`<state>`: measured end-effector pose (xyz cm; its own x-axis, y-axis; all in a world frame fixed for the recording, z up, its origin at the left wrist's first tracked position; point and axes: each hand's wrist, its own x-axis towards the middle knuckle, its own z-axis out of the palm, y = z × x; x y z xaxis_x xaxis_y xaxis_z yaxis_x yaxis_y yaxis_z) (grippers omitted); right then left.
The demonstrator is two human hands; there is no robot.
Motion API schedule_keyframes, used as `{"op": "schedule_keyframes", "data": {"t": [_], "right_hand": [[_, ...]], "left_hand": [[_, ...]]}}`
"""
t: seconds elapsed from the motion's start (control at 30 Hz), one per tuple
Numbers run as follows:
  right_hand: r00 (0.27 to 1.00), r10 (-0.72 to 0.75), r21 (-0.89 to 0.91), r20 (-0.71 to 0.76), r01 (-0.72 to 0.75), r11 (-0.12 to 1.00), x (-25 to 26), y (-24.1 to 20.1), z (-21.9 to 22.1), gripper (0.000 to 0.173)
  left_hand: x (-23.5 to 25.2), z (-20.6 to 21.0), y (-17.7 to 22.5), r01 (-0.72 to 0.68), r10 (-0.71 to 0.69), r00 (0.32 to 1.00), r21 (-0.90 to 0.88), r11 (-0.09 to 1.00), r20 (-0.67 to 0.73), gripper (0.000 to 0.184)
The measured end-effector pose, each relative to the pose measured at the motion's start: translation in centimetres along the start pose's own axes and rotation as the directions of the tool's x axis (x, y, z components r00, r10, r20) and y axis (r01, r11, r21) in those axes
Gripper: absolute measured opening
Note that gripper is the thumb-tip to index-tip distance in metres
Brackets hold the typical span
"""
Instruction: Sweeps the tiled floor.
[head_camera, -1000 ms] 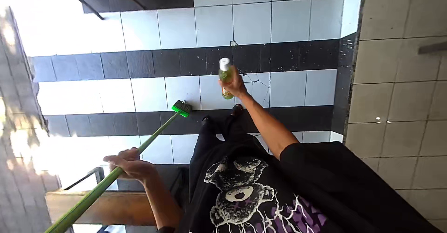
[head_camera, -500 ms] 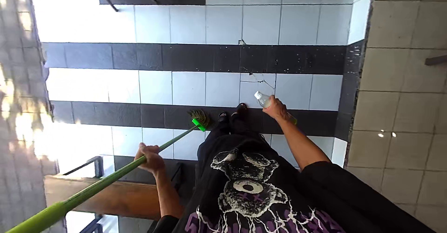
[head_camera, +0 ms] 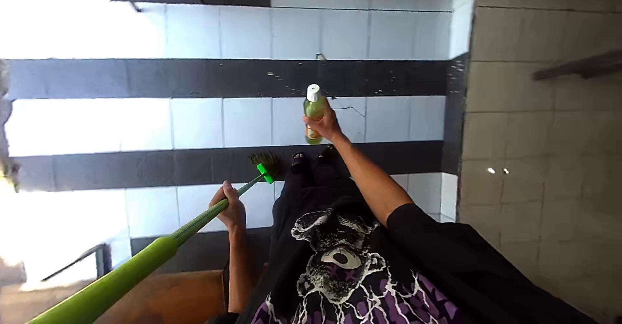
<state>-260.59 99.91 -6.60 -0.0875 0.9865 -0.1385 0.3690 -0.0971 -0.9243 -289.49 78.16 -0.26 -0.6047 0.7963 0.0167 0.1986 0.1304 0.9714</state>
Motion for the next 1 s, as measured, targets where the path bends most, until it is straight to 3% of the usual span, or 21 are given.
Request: {"op": "schedule_keyframes", "data": {"t": [0.13,0.23,0.33,0.43,0.5,0.6,0.77,0.83,0.9,1.0], "right_hand": [[0.957,0.033,0.188,-0.288,0.022,0.982,-3.9,3.4,-5.2,0.084],[0.843,0.129,0.176,-0.522,-0.041,0.984,-9.0,7.6,-10.1,0.084],[0.608,0.290,0.194,-0.739,-0.221,0.956,-16.3,12.6,-15.0,0.085],[0.324,0.507,0.338,-0.799,-0.456,0.824,-25.7,15.8,-19.5,0.086],[0.157,0.650,0.474,-0.744,-0.562,0.678,-31.9,17.6,-21.5,0.088],[-0.046,0.817,0.666,-0.575,-0.607,0.434,-40.5,19.0,-22.4,0.086],[-0.336,0.922,0.885,-0.193,-0.466,0.015,-50.6,22.2,-18.5,0.092],[-0.402,0.912,0.915,-0.085,-0.393,-0.088,-52.1,22.7,-16.4,0.093],[-0.424,0.905,0.928,-0.025,-0.348,-0.137,-53.0,23.5,-16.5,0.095],[-0.420,0.906,0.957,-0.050,-0.281,-0.078,-54.1,25.2,-19.3,0.095]], "left_hand": [[0.3,4.0,0.6,-0.030,0.029,0.985,-0.001,1.000,0.170,0.037],[0.8,7.0,1.7,-0.054,0.052,0.956,0.000,0.999,0.289,0.034],[1.0,11.0,4.0,-0.039,-0.006,0.895,0.093,0.995,0.447,0.029],[0.8,17.2,6.8,-0.071,-0.043,0.786,0.159,0.985,0.617,0.029],[-0.2,22.2,8.6,-0.116,-0.052,0.697,0.184,0.976,0.715,0.028],[-3.5,29.8,12.2,-0.223,-0.040,0.551,0.193,0.955,0.834,0.028],[-11.4,41.2,17.7,-0.343,-0.047,0.288,0.149,0.927,0.957,0.032],[-14.6,44.8,20.2,-0.369,-0.050,0.196,0.121,0.921,0.979,0.034],[-17.6,48.1,22.3,-0.398,-0.040,0.119,0.084,0.914,0.992,0.036],[-20.9,51.9,25.6,-0.421,0.019,0.041,0.000,0.907,0.999,0.035]]}}
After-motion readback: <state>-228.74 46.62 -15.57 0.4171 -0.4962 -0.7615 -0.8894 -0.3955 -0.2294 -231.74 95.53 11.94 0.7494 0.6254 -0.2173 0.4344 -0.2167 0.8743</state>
